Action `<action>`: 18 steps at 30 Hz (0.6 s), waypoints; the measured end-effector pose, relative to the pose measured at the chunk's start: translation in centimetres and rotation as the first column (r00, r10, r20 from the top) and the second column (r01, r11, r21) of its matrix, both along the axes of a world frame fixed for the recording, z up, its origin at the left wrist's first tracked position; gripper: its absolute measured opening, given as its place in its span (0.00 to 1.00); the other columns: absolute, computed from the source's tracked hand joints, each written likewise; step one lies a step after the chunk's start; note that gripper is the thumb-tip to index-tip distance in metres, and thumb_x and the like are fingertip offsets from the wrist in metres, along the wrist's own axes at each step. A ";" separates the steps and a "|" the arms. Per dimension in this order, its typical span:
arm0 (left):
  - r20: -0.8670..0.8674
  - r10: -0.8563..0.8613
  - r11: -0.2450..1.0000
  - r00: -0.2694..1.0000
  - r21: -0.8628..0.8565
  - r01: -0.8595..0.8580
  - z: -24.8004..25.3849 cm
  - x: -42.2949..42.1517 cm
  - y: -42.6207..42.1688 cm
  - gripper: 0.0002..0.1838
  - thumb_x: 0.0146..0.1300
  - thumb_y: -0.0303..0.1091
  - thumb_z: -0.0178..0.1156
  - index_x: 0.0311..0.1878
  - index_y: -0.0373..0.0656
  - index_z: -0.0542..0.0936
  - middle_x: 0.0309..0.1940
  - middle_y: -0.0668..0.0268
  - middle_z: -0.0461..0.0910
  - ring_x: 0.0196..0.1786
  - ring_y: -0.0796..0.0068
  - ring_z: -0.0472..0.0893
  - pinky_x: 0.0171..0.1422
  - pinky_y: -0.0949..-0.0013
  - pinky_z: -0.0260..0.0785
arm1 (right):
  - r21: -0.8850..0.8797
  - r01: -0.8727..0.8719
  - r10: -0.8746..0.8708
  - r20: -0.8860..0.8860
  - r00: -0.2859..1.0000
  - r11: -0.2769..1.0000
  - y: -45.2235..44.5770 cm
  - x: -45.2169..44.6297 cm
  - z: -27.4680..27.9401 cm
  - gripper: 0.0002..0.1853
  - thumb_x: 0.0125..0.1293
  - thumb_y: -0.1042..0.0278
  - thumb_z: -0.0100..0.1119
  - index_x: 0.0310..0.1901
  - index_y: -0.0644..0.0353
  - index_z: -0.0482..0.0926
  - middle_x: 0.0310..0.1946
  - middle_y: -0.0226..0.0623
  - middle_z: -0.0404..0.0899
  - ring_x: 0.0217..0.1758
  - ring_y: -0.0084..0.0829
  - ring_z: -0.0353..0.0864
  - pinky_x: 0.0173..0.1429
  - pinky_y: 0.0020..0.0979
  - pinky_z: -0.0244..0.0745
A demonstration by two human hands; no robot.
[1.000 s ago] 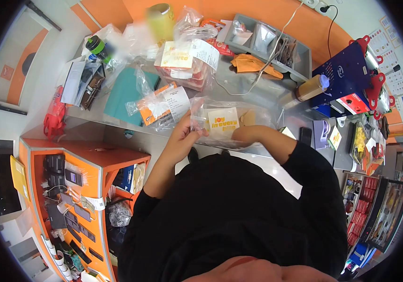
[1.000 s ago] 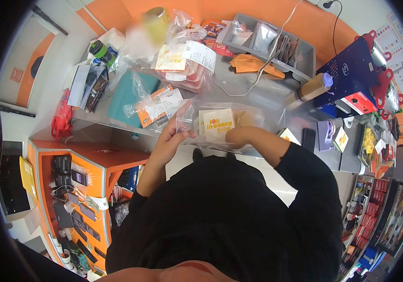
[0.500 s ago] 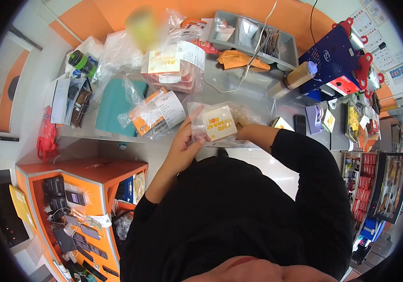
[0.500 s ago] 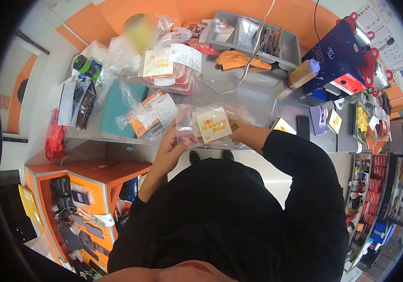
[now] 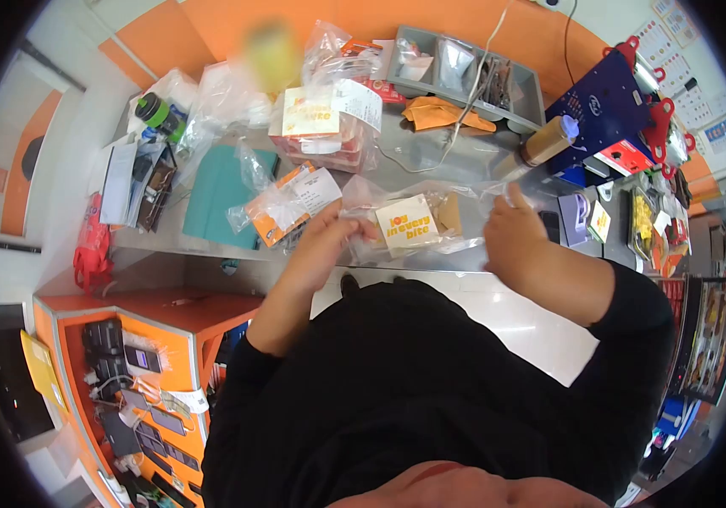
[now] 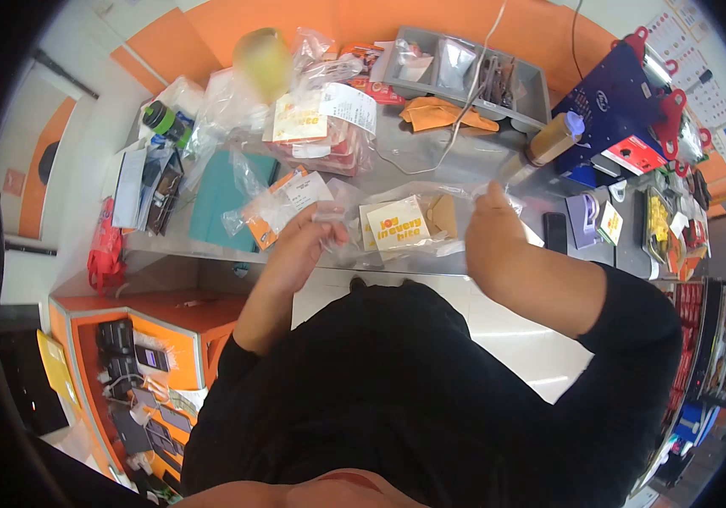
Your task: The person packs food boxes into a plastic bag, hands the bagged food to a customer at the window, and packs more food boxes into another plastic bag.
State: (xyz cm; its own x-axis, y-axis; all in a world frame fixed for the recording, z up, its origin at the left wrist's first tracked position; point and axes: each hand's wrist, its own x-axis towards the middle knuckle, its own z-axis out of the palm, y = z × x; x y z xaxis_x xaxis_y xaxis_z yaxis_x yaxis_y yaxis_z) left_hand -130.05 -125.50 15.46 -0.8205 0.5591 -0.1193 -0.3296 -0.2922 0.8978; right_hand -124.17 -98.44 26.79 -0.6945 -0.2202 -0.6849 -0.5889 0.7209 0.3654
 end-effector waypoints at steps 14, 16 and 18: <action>-0.265 0.234 0.918 0.935 0.378 -0.123 10.7 14.9 2.3 0.30 0.71 0.33 0.56 0.66 0.43 0.49 0.61 0.53 0.72 0.61 0.70 0.73 0.65 0.63 0.66 | -0.757 -0.650 0.297 -0.638 0.711 -0.071 -4.7 -0.4 9.1 0.14 0.50 0.74 0.66 0.38 0.59 0.74 0.32 0.38 0.73 0.38 0.41 0.77 0.41 0.39 0.73; -0.209 0.262 0.959 0.942 0.163 -0.231 11.2 17.7 2.5 0.29 0.70 0.28 0.55 0.66 0.37 0.49 0.64 0.52 0.69 0.67 0.70 0.67 0.69 0.65 0.59 | -0.829 -0.553 0.380 -0.540 0.751 -0.085 -7.6 -0.1 8.2 0.15 0.51 0.73 0.66 0.40 0.59 0.73 0.34 0.39 0.73 0.38 0.43 0.77 0.40 0.40 0.73; -0.250 0.476 0.878 0.843 0.080 -0.472 10.0 20.3 2.5 0.29 0.69 0.30 0.58 0.65 0.37 0.52 0.59 0.55 0.72 0.63 0.72 0.71 0.66 0.67 0.63 | -0.937 -0.348 0.454 -0.317 0.833 -0.018 -11.4 1.0 6.6 0.16 0.52 0.73 0.67 0.43 0.60 0.73 0.38 0.42 0.73 0.39 0.47 0.77 0.40 0.40 0.73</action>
State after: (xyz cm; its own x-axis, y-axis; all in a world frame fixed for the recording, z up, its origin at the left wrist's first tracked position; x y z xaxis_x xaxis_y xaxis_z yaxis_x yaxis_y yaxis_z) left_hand -109.73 -123.00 25.43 -0.9864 0.0947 0.1344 0.0908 -0.3681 0.9253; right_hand -123.16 -109.81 33.39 -0.2065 -0.9215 0.3290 -0.8985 0.0454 -0.4366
